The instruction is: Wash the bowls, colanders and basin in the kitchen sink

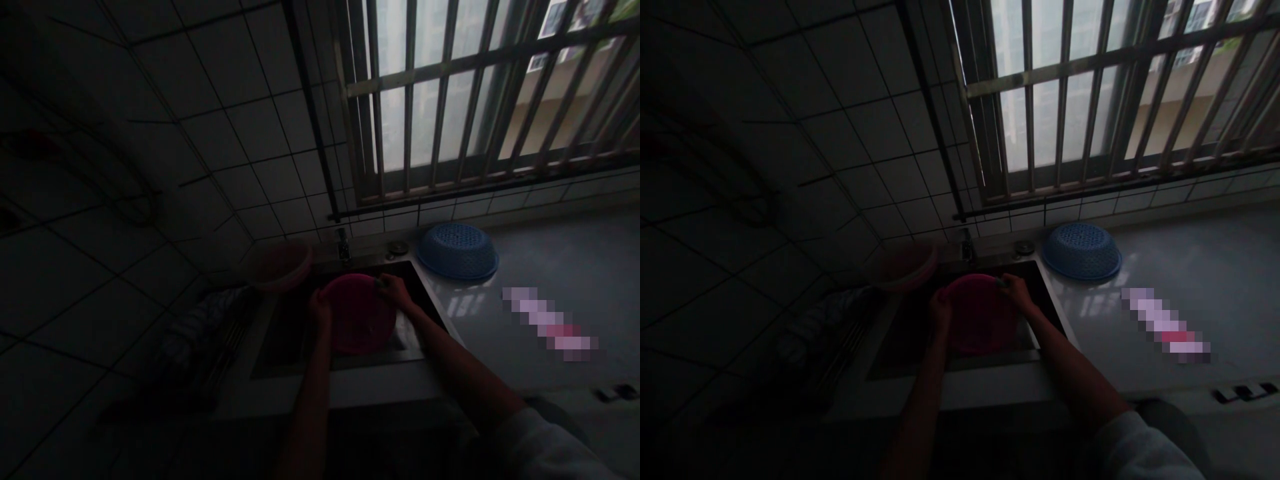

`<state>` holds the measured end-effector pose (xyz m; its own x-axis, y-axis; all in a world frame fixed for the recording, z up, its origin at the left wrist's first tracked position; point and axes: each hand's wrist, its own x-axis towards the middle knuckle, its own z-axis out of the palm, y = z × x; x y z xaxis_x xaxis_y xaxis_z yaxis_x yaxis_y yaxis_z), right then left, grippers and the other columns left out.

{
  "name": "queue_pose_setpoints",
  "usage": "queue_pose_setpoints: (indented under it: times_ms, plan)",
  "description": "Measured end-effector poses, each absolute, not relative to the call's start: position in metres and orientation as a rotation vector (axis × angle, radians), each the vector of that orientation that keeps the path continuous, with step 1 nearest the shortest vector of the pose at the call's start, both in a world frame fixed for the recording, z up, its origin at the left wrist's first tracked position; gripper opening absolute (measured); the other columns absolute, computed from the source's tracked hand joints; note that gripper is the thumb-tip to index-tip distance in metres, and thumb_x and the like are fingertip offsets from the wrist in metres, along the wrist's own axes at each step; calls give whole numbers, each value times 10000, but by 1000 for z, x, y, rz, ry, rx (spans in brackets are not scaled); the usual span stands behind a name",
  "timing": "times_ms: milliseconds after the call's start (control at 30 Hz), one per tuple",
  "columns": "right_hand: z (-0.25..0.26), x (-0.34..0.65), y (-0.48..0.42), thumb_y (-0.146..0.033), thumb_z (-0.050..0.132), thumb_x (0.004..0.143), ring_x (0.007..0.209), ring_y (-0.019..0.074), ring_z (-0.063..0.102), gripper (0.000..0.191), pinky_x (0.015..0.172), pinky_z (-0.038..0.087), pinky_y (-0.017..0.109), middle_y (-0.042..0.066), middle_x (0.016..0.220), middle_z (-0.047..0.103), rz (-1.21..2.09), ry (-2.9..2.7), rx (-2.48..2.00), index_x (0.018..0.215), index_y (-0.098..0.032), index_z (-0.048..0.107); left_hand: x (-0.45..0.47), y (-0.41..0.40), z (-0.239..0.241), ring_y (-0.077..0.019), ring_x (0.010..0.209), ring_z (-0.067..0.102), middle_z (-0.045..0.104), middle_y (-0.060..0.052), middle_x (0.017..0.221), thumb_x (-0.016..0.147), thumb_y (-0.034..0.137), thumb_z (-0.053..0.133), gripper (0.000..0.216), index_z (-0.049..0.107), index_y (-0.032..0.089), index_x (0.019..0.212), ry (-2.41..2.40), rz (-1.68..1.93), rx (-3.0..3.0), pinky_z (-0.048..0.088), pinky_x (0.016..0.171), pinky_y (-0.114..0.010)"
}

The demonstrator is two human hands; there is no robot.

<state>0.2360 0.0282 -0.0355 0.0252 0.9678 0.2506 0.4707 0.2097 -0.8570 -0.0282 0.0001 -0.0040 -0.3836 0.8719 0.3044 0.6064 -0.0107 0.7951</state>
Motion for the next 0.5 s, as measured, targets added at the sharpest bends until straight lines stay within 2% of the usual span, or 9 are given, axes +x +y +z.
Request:
queue_pose_setpoints:
  times_ms: [133,233,367,500]
  plan:
    - [-28,222,19,-218,671,727,704,141,563,56,634,333,214,-28,716,648,708,-1717,-1265,764,-184,645,-5,-9,6,-280,1413,595,698,-129,1457,922,155,605,466,714,214,1371,1858,1183,2086,402,1247,-473]
    - [-21,213,14,-251,679,771,742,151,574,78,652,335,216,-13,745,675,693,-1797,-1177,768,-183,640,6,-15,14,-287,1505,501,688,-83,1485,958,186,598,427,729,280,1353,1779,1027,2279,313,1292,-532]
    - [-16,214,15,-279,693,780,760,160,590,101,664,352,219,2,793,712,671,-1796,-1144,802,-186,660,-3,-12,10,-250,1211,713,790,-83,1291,943,146,536,370,798,249,1184,1774,1109,2017,494,1144,-421]
    - [-21,227,24,-344,716,765,717,156,579,162,645,359,223,-6,760,689,631,-1602,-1280,804,-192,675,-27,4,-8,-261,1056,753,817,-121,1134,940,225,542,304,806,189,1087,1917,1434,1504,580,978,-385]
